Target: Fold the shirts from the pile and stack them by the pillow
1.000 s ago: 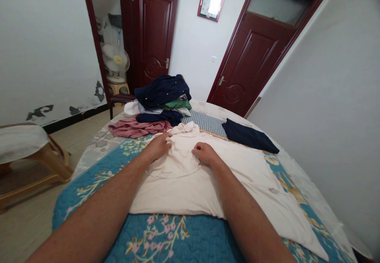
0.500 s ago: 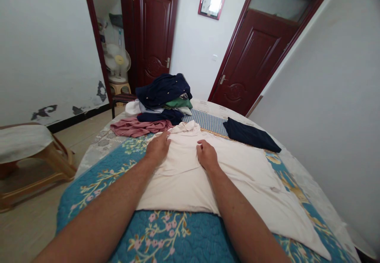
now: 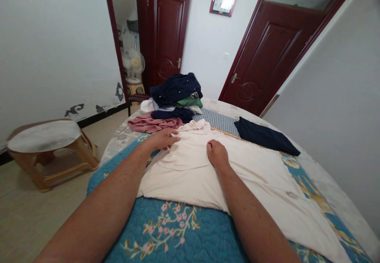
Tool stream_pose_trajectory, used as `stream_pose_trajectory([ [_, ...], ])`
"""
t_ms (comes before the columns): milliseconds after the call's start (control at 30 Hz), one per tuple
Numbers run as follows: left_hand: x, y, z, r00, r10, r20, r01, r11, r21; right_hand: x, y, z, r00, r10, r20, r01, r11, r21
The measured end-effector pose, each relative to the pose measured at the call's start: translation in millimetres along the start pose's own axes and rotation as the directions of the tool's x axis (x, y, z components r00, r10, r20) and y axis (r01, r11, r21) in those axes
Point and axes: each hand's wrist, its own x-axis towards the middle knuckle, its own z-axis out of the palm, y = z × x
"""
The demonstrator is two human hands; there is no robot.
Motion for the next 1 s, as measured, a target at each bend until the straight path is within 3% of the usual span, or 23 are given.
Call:
stream_pose_trajectory([
  [67, -6.9, 3.1, -5.1, 0.997, 0.021, 0.076, -0.028, 0.995, 0.097, 0.3, 0.5, 0.6, 1.000, -0.005, 0.000, 0.005, 1.000, -0.004],
  [200, -9.2, 5.7, -0.8, 0.997, 0.066, 0.041, -0.076, 0.938, 0.337, 0.6, 1.2, 1.3, 1.000, -0.013, -0.003, 0.013, 1.000, -0.020],
  [333, -5.3, 2.8, 7.7, 0.998, 0.059, -0.010, -0.052, 0.935, 0.352, -0.1, 1.6, 2.8, 1.000, -0.006, 0.004, 0.006, 1.000, -0.027],
  [467, -4.4, 0.2, 7.6, 0.989, 0.025, -0.144, 0.033, 0.922, 0.385, 0.2, 3.1, 1.4, 1.000, 0.026, 0.001, -0.026, 1.000, -0.005],
  [567, -9.0, 11.6, 1.4, 0.982, 0.040, -0.186, 0.036, 0.920, 0.390, 0.6, 0.7, -7.8, 0.999, 0.013, -0.052, -0.012, 1.000, 0.018],
  [633, -15.1, 28.8, 1.4, 0.976, 0.128, -0.178, -0.051, 0.921, 0.386, -2.0, -7.1, -16.4, 0.993, -0.061, -0.102, 0.063, 0.998, 0.009],
  [700, -22.5, 48.8, 10.8, 0.956, 0.258, -0.137, -0.189, 0.905, 0.381, -9.7, -20.8, -22.9, 0.978, -0.177, -0.107, 0.178, 0.984, -0.004],
  [800, -32.5, 65.6, 42.1, 0.945, 0.326, -0.030, -0.288, 0.870, 0.400, -31.1, -45.2, -20.9, 0.952, -0.298, 0.065, 0.298, 0.955, 0.017],
  [867, -36.8, 59.8, 65.2, 0.953, 0.301, 0.019, -0.277, 0.849, 0.451, -47.0, -56.4, -12.3, 0.935, -0.308, 0.175, 0.308, 0.951, 0.030],
  [1000, -38.4, 24.0, 88.7, 0.943, 0.332, -0.036, -0.253, 0.780, 0.572, -65.4, -55.0, 2.3, 0.912, -0.373, 0.173, 0.372, 0.927, 0.035],
])
